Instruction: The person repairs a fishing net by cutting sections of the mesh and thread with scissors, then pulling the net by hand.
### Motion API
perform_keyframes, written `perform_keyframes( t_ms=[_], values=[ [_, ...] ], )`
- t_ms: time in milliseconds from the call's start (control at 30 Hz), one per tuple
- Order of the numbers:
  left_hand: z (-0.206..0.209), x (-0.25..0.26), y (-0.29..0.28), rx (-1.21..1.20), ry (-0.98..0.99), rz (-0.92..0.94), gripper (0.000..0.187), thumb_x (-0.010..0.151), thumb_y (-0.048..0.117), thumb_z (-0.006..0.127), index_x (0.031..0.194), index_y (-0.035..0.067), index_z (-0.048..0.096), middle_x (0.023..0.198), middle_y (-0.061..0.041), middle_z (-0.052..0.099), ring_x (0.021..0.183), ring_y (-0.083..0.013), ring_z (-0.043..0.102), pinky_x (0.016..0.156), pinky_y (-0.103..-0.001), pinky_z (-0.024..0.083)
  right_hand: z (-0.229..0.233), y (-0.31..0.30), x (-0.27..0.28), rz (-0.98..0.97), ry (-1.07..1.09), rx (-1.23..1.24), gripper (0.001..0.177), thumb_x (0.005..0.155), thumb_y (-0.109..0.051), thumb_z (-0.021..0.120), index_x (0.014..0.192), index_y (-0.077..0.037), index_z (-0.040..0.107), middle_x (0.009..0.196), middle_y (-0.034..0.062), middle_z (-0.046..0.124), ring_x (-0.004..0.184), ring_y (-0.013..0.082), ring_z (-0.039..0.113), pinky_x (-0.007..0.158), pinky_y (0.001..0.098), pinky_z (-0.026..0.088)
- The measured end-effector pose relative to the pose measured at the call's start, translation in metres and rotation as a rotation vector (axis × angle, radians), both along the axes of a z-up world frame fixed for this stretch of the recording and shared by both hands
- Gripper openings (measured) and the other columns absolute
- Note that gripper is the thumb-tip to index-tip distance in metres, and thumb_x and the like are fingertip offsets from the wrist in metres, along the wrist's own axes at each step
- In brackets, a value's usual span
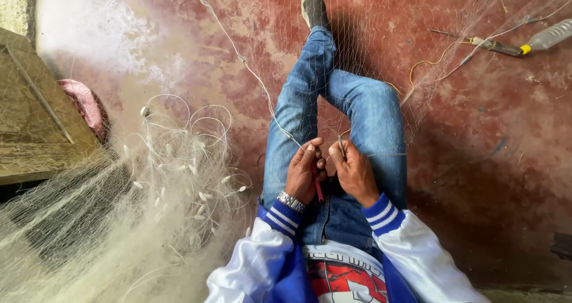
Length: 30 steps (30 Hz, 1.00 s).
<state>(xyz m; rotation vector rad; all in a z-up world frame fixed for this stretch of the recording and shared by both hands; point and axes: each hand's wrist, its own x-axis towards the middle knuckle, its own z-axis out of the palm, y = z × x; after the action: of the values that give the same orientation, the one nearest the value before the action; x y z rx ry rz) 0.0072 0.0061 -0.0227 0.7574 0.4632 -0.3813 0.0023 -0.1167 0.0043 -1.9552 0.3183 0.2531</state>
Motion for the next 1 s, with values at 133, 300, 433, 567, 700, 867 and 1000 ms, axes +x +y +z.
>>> perform_keyframes(
  t_ms=[133, 300, 433, 567, 700, 867, 1000],
  values=[
    [0.001, 0.000, -0.001, 0.014, 0.007, 0.013, 0.026, 0.095, 0.019, 0.043, 0.114, 0.005, 0.052, 0.078, -0.001, 0.040, 0.060, -0.0086, 0.050, 0.035, -0.015, 0.032, -0.006, -0.006, 0.002, -0.028, -0.030, 0.011, 0.020, 0.091, -0.028, 0.052, 0.090, -0.008, 0.057, 0.064, 0.0151, 0.056, 0.064, 0.0250, 0.057, 0.062, 0.0405, 0.046],
    [-0.001, -0.001, -0.002, 0.006, -0.017, 0.007, 0.025, 0.096, 0.022, 0.042, 0.114, 0.007, 0.051, 0.078, -0.001, 0.039, 0.060, -0.0096, 0.052, 0.036, -0.015, 0.033, 0.005, -0.005, 0.002, -0.112, -0.051, 0.108, 0.021, 0.093, -0.030, 0.049, 0.093, -0.009, 0.053, 0.059, 0.0090, 0.050, 0.059, 0.0186, 0.054, 0.060, 0.0350, 0.046],
    [-0.004, -0.001, -0.001, -0.009, -0.019, 0.009, 0.024, 0.096, 0.024, 0.042, 0.113, 0.009, 0.051, 0.080, -0.003, 0.045, 0.061, -0.0099, 0.054, 0.038, -0.015, 0.033, 0.008, -0.003, -0.001, -0.127, -0.065, 0.202, 0.024, 0.094, -0.029, 0.045, 0.100, -0.006, 0.047, 0.056, 0.0039, 0.045, 0.052, 0.0145, 0.051, 0.054, 0.0291, 0.044],
    [-0.008, 0.000, 0.000, -0.043, -0.010, -0.008, 0.024, 0.096, 0.025, 0.042, 0.114, 0.011, 0.051, 0.080, -0.007, 0.056, 0.060, -0.0103, 0.054, 0.038, -0.016, 0.034, 0.000, -0.007, -0.004, -0.098, -0.161, 0.339, 0.024, 0.096, -0.023, 0.034, 0.095, -0.004, 0.049, 0.056, 0.0025, 0.041, 0.046, 0.0099, 0.045, 0.046, 0.0215, 0.038],
    [-0.009, -0.001, 0.000, -0.049, 0.003, -0.012, 0.024, 0.096, 0.026, 0.042, 0.113, 0.011, 0.051, 0.081, -0.010, 0.062, 0.059, -0.0103, 0.056, 0.038, -0.016, 0.035, 0.006, -0.011, -0.009, -0.022, -0.140, 0.312, 0.026, 0.092, -0.019, 0.039, 0.094, -0.001, 0.057, 0.051, 0.0045, 0.042, 0.046, 0.0124, 0.047, 0.048, 0.0234, 0.039],
    [-0.006, -0.001, 0.000, -0.034, 0.010, -0.023, 0.023, 0.096, 0.026, 0.042, 0.112, 0.012, 0.051, 0.082, -0.011, 0.064, 0.060, -0.0097, 0.056, 0.039, -0.016, 0.035, 0.026, -0.014, -0.013, 0.017, -0.059, 0.264, 0.023, 0.088, -0.019, 0.047, 0.090, -0.003, 0.062, 0.052, 0.0068, 0.051, 0.048, 0.0138, 0.052, 0.046, 0.0255, 0.044],
    [-0.008, -0.001, 0.001, -0.028, 0.011, -0.025, 0.023, 0.096, 0.026, 0.042, 0.112, 0.013, 0.051, 0.084, -0.012, 0.064, 0.059, -0.0098, 0.056, 0.039, -0.016, 0.036, 0.033, -0.016, -0.022, -0.027, 0.012, 0.369, 0.018, 0.085, -0.016, 0.056, 0.091, -0.002, 0.066, 0.063, 0.0113, 0.061, 0.053, 0.0158, 0.062, 0.048, 0.0268, 0.051]
  ],
)
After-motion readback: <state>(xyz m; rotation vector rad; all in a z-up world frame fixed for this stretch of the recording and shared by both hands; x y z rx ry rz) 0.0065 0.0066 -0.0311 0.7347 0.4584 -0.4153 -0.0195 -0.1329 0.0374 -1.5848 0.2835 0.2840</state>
